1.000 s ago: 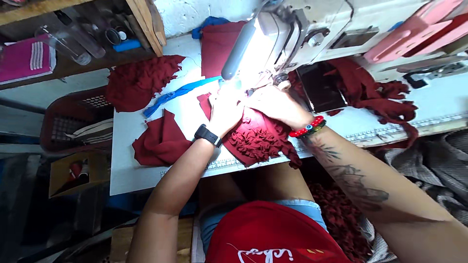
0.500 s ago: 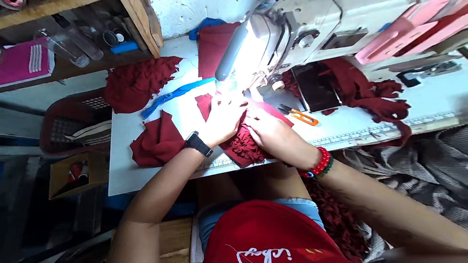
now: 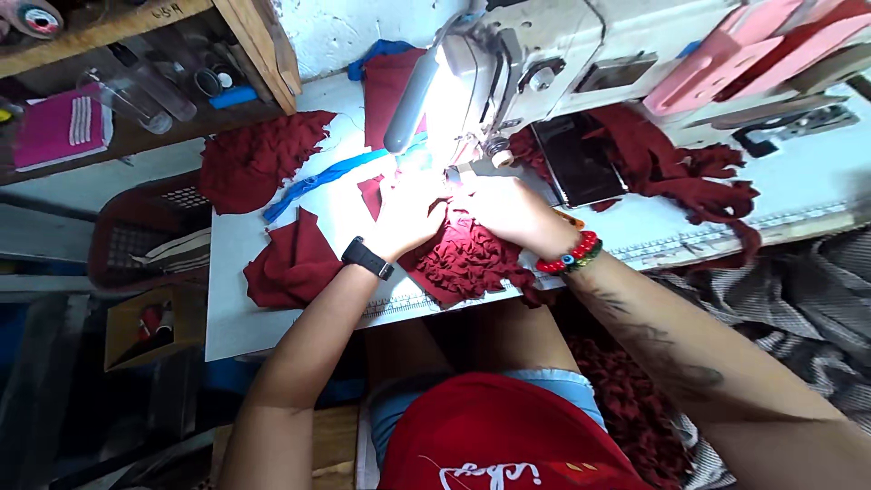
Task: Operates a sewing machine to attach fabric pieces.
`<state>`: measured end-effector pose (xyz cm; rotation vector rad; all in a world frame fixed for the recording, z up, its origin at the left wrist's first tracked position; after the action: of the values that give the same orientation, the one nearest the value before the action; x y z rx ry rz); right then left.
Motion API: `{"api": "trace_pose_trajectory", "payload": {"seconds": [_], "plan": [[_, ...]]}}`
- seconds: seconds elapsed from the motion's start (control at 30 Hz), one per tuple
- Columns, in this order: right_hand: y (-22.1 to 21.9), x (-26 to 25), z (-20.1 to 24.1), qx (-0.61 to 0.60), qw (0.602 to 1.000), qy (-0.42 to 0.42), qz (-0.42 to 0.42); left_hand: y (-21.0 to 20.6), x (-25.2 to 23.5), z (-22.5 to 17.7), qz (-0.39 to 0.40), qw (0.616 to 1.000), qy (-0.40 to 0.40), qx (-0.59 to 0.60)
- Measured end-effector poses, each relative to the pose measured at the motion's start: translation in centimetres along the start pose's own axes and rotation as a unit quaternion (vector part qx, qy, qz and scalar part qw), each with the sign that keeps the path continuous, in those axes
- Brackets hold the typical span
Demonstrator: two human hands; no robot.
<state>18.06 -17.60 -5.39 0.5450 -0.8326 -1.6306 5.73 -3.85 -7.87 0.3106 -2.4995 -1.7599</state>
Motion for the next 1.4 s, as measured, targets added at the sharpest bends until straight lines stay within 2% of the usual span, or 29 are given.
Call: {"api": "trace_pose_trajectory", "payload": {"seconds": [0.1,0.23,0.33,0.47,0.63,0.73,0.8,0.9,1.03,1.1,1.27,1.4], "plan": [[0.1,-2.3,-0.6,0.022,0.999,-0.01,0.042,-0.2,-0.4,-0.2,-0.028,0.999,0.008,-0.022],[0.9,-3.1,-0.4,0.076,0.993,-0.042,0.084,-0.7,-0.5,0.6,-0.049,0.998,0.025,0.03],[1.1,-2.9,-0.2,0.069,0.996,-0.02,0.058,-0.8,-0.5,0.7,-0.047,0.997,0.034,0.041],[0.7,-3.4,-0.8,0.009,0.995,-0.026,0.091,-0.9,-0.3,0.7,-0.069,0.996,0.041,0.047],[0.4,-2.7,-0.8,0.007,0.999,-0.027,0.024,-1.0,-0.3,0.5,-0.075,0.995,0.045,0.044],[-0.5,-1.1,0.2,-0.009,1.0,0.014,-0.02,-1.0,-0.2,0.5,-0.061,0.996,0.055,0.043],[-1.3,-0.4,0.5,0.046,0.997,0.039,-0.045,-1.1,-0.2,0.5,-0.066,0.996,0.05,0.044],[-2.7,-0.7,0.6,0.204,0.976,0.047,-0.06,-0.8,-0.1,0.1,-0.075,0.997,0.02,0.025],[-3.2,1.2,1.8,0.28,0.955,0.086,-0.038,-0.3,0.7,-1.6,-0.091,0.994,-0.037,-0.057],[-3.4,2.3,2.1,0.287,0.955,0.078,-0.002,0.1,1.5,-2.7,-0.049,0.995,-0.063,-0.057],[-3.0,6.7,1.5,0.272,0.962,0.024,0.023,-0.2,1.6,-2.4,0.007,0.997,-0.056,-0.051],[-1.0,13.2,2.4,0.275,0.961,0.01,0.008,-0.2,1.2,-1.9,0.02,0.999,-0.037,-0.021]]}}
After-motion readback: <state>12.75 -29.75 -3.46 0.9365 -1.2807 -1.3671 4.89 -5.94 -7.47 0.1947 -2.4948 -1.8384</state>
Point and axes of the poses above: each hand's wrist, its own x-axis away from the middle knuckle, its own y-axis out of the back of the hand, z = x × y, the point moved 3 cm from there along -x, towards the middle knuckle, and after that the axes turned 15 degrees about z, right-handed, at the moved point
